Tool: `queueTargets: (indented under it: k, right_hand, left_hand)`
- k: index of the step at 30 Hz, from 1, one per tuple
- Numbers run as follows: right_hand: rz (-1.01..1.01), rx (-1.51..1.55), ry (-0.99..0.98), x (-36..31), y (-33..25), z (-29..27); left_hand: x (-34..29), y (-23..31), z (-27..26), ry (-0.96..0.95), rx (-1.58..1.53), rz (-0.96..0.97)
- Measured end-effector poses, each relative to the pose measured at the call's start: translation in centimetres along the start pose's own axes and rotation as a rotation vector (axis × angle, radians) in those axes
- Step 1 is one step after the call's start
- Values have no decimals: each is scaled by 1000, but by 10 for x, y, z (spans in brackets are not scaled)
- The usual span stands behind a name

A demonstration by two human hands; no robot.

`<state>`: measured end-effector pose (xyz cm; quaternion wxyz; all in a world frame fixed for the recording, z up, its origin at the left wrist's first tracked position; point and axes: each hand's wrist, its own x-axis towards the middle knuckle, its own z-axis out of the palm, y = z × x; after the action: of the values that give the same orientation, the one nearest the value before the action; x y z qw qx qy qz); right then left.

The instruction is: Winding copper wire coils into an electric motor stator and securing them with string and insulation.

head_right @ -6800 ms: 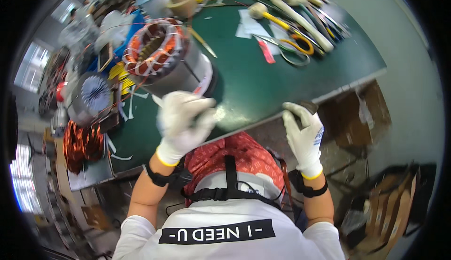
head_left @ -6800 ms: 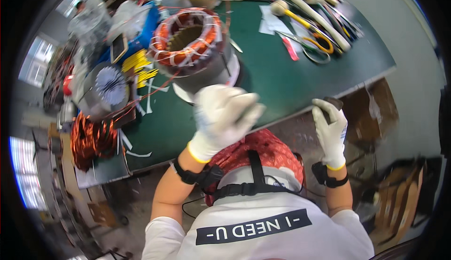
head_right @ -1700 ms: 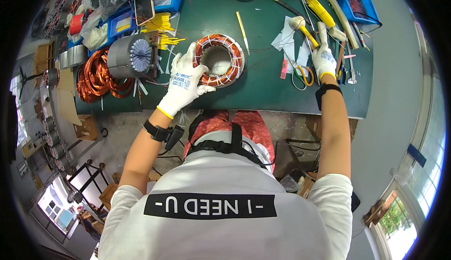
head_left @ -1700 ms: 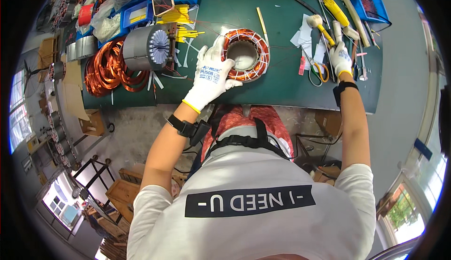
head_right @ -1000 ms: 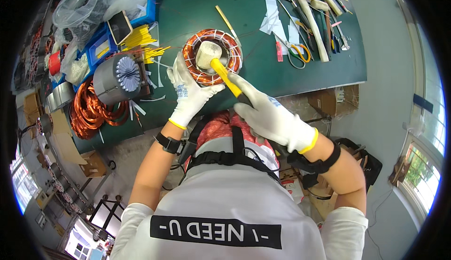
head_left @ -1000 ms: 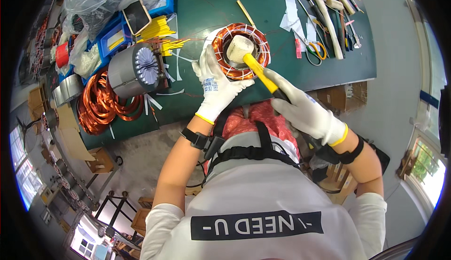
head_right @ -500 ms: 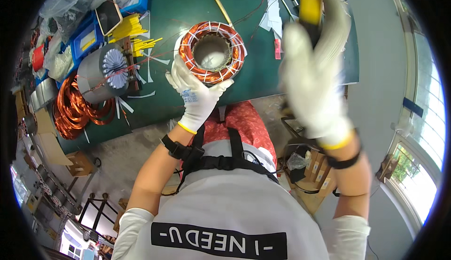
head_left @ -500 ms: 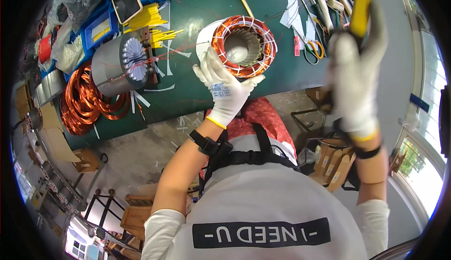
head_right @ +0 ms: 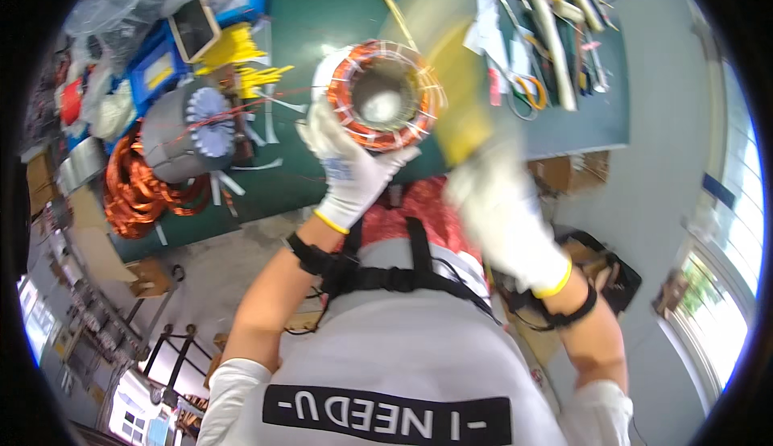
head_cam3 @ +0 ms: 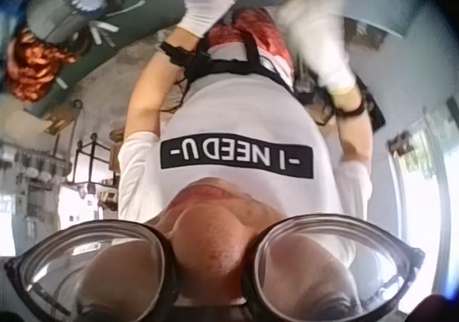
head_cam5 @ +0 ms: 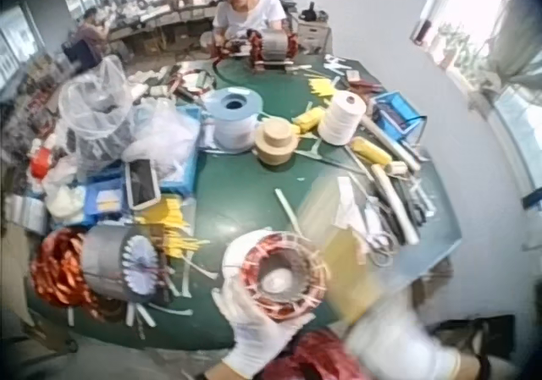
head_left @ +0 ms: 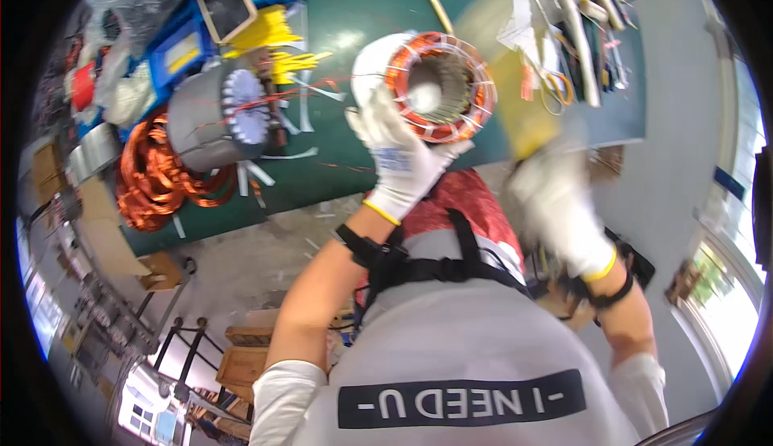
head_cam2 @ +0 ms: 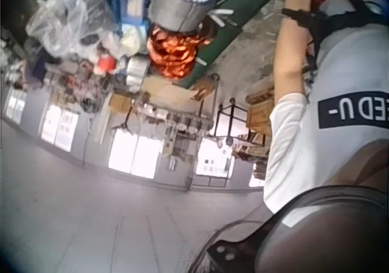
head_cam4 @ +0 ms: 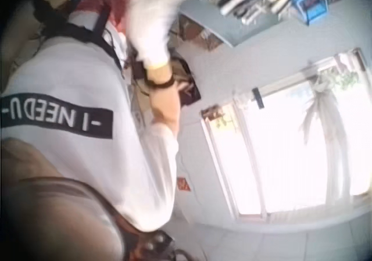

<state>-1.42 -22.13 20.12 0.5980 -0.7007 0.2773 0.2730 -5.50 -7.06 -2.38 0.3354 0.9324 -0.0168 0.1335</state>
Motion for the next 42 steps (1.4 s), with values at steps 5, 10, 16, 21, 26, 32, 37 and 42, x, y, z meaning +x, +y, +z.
queueTargets:
  k: [5,10,16,21,26,32,37,42]
  right_hand:
    - [187,-88,-341,-13,-32,-71]
    - [-445,-184,312,2,-15,-43]
    - [195,-189,-458,-3,13,-80]
    - [-614,-145,371,6,-14,-72]
    - [280,-159,-455,-10,18,-24]
    - [-477,-199,237,0,-30,-97]
    - [60,-395,-502,-7,45,-19]
    - [160,-412,-531,-22,56,-170]
  left_hand:
    - [3,-4,0,73,16,116]
    - [2,-8,-3,16,-18,86]
    - [5,-11,-11,12,2,165]
    - [4,-21,-4,1,20,176]
    - [9,-27,-10,3,31,247]
    - [15,-39,-11,-60,-14,258]
    - [30,-49,-23,-180,13,330]
    - [30,-44,-46,-149,56,304]
